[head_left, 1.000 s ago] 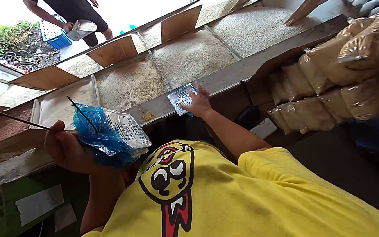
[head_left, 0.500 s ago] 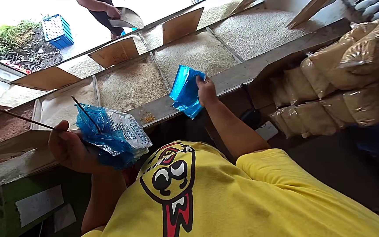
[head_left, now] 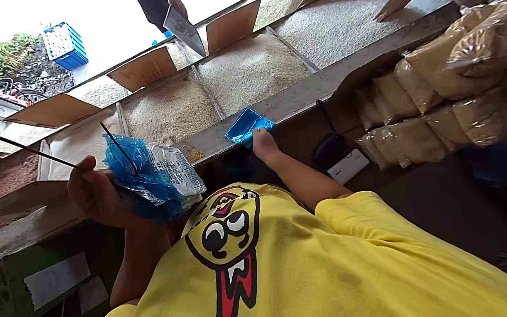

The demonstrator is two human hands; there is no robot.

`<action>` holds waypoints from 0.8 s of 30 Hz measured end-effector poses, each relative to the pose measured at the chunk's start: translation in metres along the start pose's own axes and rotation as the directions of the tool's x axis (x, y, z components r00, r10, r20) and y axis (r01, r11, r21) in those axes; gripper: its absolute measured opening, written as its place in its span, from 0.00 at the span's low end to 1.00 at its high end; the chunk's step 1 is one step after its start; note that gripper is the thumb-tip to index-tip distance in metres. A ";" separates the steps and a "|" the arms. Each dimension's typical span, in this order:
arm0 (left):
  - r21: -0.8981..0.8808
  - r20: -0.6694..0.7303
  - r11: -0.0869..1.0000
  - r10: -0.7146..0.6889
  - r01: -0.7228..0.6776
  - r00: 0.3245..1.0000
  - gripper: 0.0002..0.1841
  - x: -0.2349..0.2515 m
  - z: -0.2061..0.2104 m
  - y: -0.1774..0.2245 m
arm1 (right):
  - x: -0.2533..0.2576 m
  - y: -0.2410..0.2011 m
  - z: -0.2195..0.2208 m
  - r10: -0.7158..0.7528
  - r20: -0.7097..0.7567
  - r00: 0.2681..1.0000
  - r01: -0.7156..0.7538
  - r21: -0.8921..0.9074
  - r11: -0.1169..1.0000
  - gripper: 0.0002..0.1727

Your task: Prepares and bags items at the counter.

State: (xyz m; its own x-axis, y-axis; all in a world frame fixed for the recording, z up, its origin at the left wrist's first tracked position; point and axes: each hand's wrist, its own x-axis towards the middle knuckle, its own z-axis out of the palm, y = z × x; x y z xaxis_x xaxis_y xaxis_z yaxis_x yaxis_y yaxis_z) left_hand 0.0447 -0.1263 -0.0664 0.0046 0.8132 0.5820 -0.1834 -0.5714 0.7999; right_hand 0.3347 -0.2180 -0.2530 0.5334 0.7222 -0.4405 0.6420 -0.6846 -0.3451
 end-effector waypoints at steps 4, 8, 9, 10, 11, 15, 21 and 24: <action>0.044 0.079 0.998 0.036 -0.039 0.996 0.14 -0.001 -0.013 -0.008 | 0.006 0.023 0.011 -0.130 -0.132 0.983 0.131 -0.003 0.991 0.16; 0.035 0.115 0.998 0.043 -0.047 0.992 0.13 -0.003 -0.020 -0.009 | 0.003 0.032 -0.008 -0.123 -0.197 0.973 0.137 0.057 0.989 0.13; 0.047 0.131 0.998 0.037 -0.043 0.991 0.13 -0.003 -0.021 -0.009 | 0.003 0.033 -0.013 -0.125 -0.236 0.964 0.145 0.069 0.987 0.14; 0.053 0.134 0.998 0.030 -0.038 0.991 0.13 -0.002 -0.021 -0.009 | 0.007 0.036 -0.016 -0.150 -0.272 0.951 0.177 0.080 0.981 0.13; 0.058 0.124 0.998 0.020 -0.027 0.992 0.14 -0.003 -0.020 -0.010 | 0.014 0.042 -0.018 -0.209 -0.288 0.935 0.243 0.087 0.966 0.12; 0.056 0.090 0.998 -0.028 0.023 0.996 0.14 -0.009 -0.010 -0.011 | 0.055 0.054 -0.020 -0.458 -0.039 0.888 0.460 0.062 0.886 0.36; 0.035 0.067 0.998 -0.056 0.053 0.996 0.16 -0.019 -0.002 -0.005 | 0.076 0.025 -0.042 -0.386 0.239 0.891 0.414 -0.080 0.907 0.32; -0.011 0.075 0.998 -0.058 0.059 0.996 0.16 -0.024 -0.003 -0.004 | 0.078 0.013 -0.049 -0.368 0.338 0.866 0.417 -0.084 0.905 0.16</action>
State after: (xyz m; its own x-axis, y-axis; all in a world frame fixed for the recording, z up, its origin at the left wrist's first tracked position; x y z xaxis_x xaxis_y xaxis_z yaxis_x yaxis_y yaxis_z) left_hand 0.0419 -0.1433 -0.0845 0.0888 0.8343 0.5441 -0.1937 -0.5214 0.8311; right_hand 0.4116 -0.1656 -0.2511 0.0397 0.8442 -0.5346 0.8500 -0.3098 -0.4261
